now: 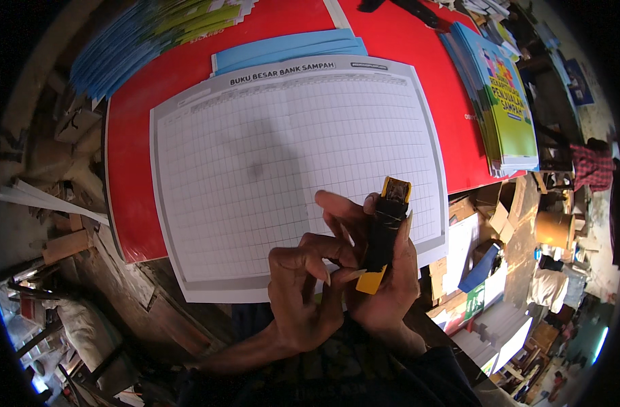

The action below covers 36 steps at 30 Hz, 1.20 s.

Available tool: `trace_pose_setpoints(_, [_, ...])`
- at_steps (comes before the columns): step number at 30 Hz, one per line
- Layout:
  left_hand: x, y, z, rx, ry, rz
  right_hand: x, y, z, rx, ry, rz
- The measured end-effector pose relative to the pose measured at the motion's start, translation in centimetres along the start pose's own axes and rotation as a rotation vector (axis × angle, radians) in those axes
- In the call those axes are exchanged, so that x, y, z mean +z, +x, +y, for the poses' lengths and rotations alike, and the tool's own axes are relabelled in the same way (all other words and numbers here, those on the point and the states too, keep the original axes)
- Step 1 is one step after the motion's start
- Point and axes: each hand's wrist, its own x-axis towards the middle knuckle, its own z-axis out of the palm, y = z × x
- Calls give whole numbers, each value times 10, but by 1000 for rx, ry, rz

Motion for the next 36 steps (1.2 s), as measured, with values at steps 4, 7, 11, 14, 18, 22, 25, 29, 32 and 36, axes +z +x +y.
trace_pose_setpoints(4, [-1,-3,-4,43,-7,-15,0,-2,-5,108,154,-71])
trace_pose_setpoints(7, [-1,-5,-4,54,94,-7,-1,-1,-3,179,193,-4])
trace_pose_setpoints(11, [-8,7,6,16,298,-49,-3,11,-12,128,106,20])
trace_pose_setpoints(14, [-16,16,0,-24,14,51,-6,18,-20,78,38,14])
trace_pose_setpoints(18, [-56,25,-5,62,580,61,-7,24,-35,160,-132,142])
trace_pose_setpoints(22, [-90,41,-11,35,916,-228,-21,35,-63,74,-1006,-152])
trace_pose_setpoints(25, [-92,45,-16,-34,1038,-315,-28,56,-61,-233,-1356,-528])
trace_pose_setpoints(29, [-85,43,-32,-54,1080,-322,-26,68,-51,-263,-1534,-722])
trace_pose_setpoints(32, [-84,42,-35,-84,1071,-316,-24,74,-49,-286,-1601,-779])
trace_pose_setpoints(36, [-83,39,-41,-92,1024,-304,-24,76,-45,-300,-1666,-804])
